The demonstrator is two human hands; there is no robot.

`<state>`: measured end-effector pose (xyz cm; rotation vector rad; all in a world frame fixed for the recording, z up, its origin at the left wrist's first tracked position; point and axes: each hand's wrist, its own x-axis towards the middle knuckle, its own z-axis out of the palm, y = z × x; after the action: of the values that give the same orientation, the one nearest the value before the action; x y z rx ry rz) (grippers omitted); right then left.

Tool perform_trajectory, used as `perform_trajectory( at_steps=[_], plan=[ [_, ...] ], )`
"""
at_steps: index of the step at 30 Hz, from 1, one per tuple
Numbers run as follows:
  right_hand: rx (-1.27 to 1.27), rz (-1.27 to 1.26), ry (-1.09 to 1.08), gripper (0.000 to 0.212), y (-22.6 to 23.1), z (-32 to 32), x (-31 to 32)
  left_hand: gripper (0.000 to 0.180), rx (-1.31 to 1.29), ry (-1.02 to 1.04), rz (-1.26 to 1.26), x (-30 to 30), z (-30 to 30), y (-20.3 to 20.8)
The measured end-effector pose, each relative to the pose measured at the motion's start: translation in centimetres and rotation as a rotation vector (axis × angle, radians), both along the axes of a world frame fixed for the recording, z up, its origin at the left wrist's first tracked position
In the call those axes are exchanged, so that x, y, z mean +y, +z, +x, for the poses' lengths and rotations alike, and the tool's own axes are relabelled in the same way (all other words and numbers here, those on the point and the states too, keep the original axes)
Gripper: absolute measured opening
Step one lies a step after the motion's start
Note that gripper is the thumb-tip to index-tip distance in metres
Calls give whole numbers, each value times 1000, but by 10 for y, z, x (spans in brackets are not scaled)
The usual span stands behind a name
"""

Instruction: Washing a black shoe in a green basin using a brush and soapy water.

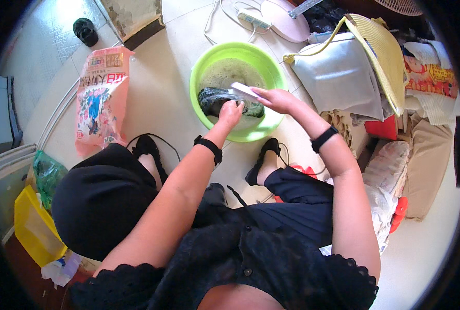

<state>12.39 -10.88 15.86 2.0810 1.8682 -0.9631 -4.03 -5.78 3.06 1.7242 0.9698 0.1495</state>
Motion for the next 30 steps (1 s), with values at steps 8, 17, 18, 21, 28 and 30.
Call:
perform_trajectory(
  at_steps=[8, 17, 18, 21, 28, 30],
  plan=[
    [69, 95, 44, 49, 0, -26, 22, 41, -9, -156, 134, 7, -7, -4],
    [-143, 157, 441, 49, 11, -49, 63, 42, -75, -185, 179, 6, 3, -9],
    [-142, 158, 452, 49, 18, -44, 59, 46, -61, -178, 182, 10, 2, -11],
    [-208, 68, 457, 53, 31, -21, 36, 46, -280, -50, 444, 8, -4, -19],
    [-206, 257, 423, 56, 36, -14, 35, 37, -90, -209, 285, 12, 3, 19],
    [-296, 162, 450, 48, 34, -40, 52, 37, 4, -348, 279, 12, 2, 29]
  ],
)
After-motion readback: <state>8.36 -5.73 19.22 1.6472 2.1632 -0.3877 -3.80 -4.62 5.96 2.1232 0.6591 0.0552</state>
